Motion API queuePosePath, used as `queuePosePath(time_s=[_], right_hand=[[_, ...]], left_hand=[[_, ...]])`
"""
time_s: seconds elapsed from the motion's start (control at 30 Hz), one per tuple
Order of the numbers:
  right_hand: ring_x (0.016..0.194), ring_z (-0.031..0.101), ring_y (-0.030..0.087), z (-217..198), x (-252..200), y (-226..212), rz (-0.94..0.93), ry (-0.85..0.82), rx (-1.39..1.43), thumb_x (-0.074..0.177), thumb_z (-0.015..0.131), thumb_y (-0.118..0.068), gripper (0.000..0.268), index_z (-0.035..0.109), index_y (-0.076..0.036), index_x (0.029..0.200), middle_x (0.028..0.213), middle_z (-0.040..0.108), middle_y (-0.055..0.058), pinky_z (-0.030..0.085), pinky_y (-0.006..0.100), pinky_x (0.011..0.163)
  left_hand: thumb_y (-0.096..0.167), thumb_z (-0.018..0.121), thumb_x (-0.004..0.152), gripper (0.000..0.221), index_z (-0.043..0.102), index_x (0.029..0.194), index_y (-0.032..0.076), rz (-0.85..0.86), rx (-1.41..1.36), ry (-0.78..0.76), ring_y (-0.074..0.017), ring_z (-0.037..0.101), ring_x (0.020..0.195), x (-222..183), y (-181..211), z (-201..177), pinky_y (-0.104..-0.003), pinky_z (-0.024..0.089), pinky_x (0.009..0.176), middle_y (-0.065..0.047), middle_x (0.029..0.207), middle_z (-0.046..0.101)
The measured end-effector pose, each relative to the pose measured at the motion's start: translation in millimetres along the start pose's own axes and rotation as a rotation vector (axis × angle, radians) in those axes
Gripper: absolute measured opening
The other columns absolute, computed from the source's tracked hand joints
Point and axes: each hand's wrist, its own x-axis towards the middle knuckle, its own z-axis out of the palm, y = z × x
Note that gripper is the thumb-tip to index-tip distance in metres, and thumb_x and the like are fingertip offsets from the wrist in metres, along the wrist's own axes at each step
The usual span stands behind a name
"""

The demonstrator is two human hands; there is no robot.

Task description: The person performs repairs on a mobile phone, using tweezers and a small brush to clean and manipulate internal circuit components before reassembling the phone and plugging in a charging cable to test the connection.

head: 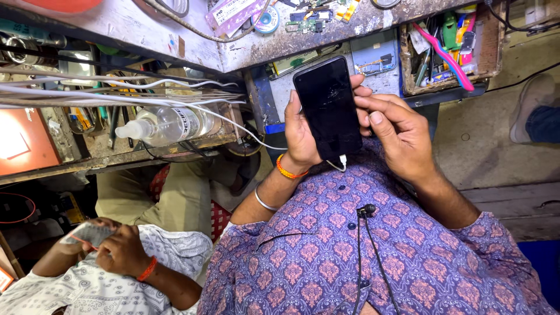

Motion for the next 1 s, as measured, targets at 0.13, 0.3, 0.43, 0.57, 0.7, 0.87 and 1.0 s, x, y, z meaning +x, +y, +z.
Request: queuePosePath(time_s=[0.13,0.3,0.43,0.57,0.7,0.87,1.0], right_hand=[[0.101,0.062,0.008,0.8,-1.1,27.5,0.056,0.087,0.191,0.115,0.051,-0.016,0.025,0.064,0.001,0.129,0.119,0.068,0.006,0.056,0.026,0.091],[0.092,0.069,0.01,-7.1,5.2,73.6,0.127,0.102,0.016,0.112,0.055,-0.014,0.022,0.07,0.001,0.115,0.1,0.073,0.006,0.057,0.027,0.086],[0.084,0.074,0.015,-16.1,4.8,78.9,-0.025,0.046,-0.334,0.106,0.062,-0.01,0.016,0.074,0.0,0.108,0.094,0.075,0.009,0.058,0.028,0.077],[0.083,0.074,0.017,-18.4,11.1,74.6,-0.069,0.013,-0.36,0.104,0.065,-0.007,0.012,0.074,0.0,0.106,0.094,0.076,0.01,0.058,0.03,0.077],[0.082,0.074,0.018,-18.4,12.1,70.4,-0.056,0.001,-0.405,0.102,0.07,-0.008,0.009,0.075,-0.002,0.105,0.093,0.075,0.01,0.057,0.031,0.075],[0.076,0.072,0.025,-11.0,3.8,62.3,-0.05,-0.165,-0.566,0.096,0.078,-0.018,0.013,0.076,-0.005,0.095,0.086,0.073,0.012,0.055,0.036,0.07],[0.075,0.072,0.028,7.0,-3.1,59.1,-0.027,-0.312,-0.59,0.089,0.079,-0.027,0.021,0.078,-0.007,0.097,0.084,0.074,0.01,0.055,0.039,0.067]], left_hand=[[0.072,0.026,0.108,0.096,0.03,0.159,-0.01,0.026,0.105,0.047,-0.0307,0.068,0.113,2.2,-0.4,-8.8,-0.047,0.057,0.099,-0.021,0.143,0.056],[0.072,0.029,0.109,0.095,0.035,0.159,-0.009,0.015,0.038,0.092,-0.0333,0.068,0.112,7.3,5.8,-42.8,-0.048,0.056,0.101,-0.023,0.137,0.059],[0.073,0.031,0.104,0.097,0.037,0.159,-0.007,0.009,0.042,0.166,-0.0373,0.066,0.121,11.6,8.8,-67.1,-0.052,0.053,0.109,-0.024,0.141,0.06],[0.075,0.035,0.102,0.098,0.037,0.157,-0.006,0.005,-0.006,0.139,-0.0379,0.064,0.126,7.0,10.7,-74.5,-0.053,0.049,0.115,-0.024,0.142,0.06],[0.076,0.041,0.1,0.101,0.036,0.159,-0.006,0.006,0.029,0.104,-0.0364,0.063,0.124,4.9,6.7,-76.2,-0.052,0.048,0.114,-0.023,0.14,0.059],[0.077,0.044,0.101,0.101,0.036,0.158,-0.006,0.055,0.044,0.119,-0.0341,0.063,0.123,1.7,4.7,-75.7,-0.049,0.047,0.113,-0.023,0.137,0.06],[0.076,0.044,0.102,0.098,0.037,0.155,-0.006,0.097,0.012,0.116,-0.0333,0.063,0.121,-0.5,2.9,-77.3,-0.048,0.047,0.114,-0.022,0.136,0.06]])
